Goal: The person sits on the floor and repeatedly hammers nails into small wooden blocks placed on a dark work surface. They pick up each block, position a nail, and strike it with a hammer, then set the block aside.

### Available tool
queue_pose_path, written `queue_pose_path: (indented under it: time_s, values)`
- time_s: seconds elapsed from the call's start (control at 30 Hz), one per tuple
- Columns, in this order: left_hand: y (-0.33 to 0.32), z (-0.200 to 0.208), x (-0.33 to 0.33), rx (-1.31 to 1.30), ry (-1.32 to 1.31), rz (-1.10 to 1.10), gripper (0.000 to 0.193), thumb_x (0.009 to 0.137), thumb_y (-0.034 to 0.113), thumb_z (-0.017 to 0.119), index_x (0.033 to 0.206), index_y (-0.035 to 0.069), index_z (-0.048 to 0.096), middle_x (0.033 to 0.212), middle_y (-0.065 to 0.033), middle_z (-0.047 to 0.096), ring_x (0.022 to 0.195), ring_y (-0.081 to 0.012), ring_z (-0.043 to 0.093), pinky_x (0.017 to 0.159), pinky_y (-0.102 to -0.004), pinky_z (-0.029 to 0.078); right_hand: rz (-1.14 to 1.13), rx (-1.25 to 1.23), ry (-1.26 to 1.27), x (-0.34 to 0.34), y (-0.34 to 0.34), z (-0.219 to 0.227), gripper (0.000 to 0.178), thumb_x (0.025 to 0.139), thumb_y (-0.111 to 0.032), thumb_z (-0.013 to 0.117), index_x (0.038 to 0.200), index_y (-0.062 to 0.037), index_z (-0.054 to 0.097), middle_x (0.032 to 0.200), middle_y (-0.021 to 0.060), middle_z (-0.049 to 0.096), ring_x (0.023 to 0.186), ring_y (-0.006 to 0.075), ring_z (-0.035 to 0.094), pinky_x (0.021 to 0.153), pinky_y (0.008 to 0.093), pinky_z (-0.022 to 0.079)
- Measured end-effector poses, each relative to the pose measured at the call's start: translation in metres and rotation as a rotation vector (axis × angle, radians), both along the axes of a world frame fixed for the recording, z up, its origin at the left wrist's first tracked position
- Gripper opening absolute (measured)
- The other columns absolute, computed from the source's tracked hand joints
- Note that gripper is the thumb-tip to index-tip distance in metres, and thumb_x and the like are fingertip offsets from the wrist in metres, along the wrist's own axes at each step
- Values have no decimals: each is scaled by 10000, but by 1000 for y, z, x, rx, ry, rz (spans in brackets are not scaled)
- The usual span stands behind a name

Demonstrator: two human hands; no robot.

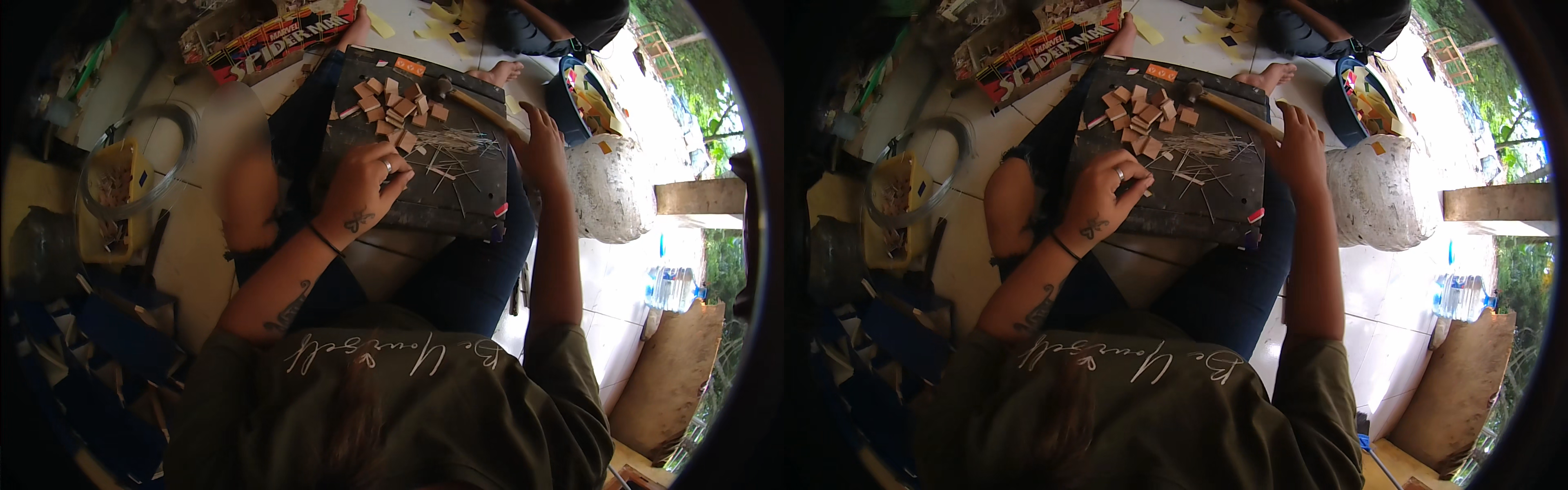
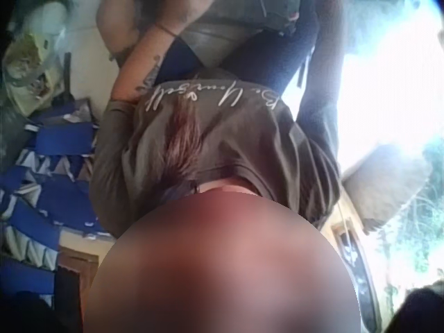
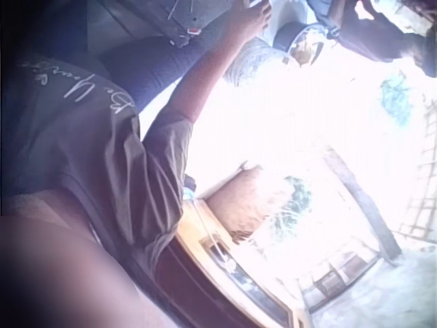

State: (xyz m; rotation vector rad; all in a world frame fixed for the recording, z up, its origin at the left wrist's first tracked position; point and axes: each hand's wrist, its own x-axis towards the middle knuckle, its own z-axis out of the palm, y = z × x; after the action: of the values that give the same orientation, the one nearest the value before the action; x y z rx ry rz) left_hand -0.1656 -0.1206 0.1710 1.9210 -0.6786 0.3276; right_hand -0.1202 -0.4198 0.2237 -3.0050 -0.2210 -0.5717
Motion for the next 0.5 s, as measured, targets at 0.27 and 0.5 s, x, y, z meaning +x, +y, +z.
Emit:
queue_pose_path:
  time_s: [0.27, 0.5]
  values:
    - [0, -1, -1, -3, 36, 0, 59, 848, 18, 692, 812, -10, 654, 815, -71, 618, 719, -198, 619, 642, -305, 482, 183, 200, 392, 3, -45, -8, 363, 905, -168, 599, 1246, -54, 547, 1058, 221, 660, 975, 412, 638, 843, 463, 500]
    - [-1, 1, 0, -76, 90, -28, 42, 848, -6, 674, 819, -17, 647, 817, -73, 613, 711, -194, 618, 644, -299, 476, 59, 1019, 600, -95, 16, 29, 276, 1006, -148, 517, 1244, -7, 526, 832, 15, 580, 664, 94, 544, 609, 248, 457]
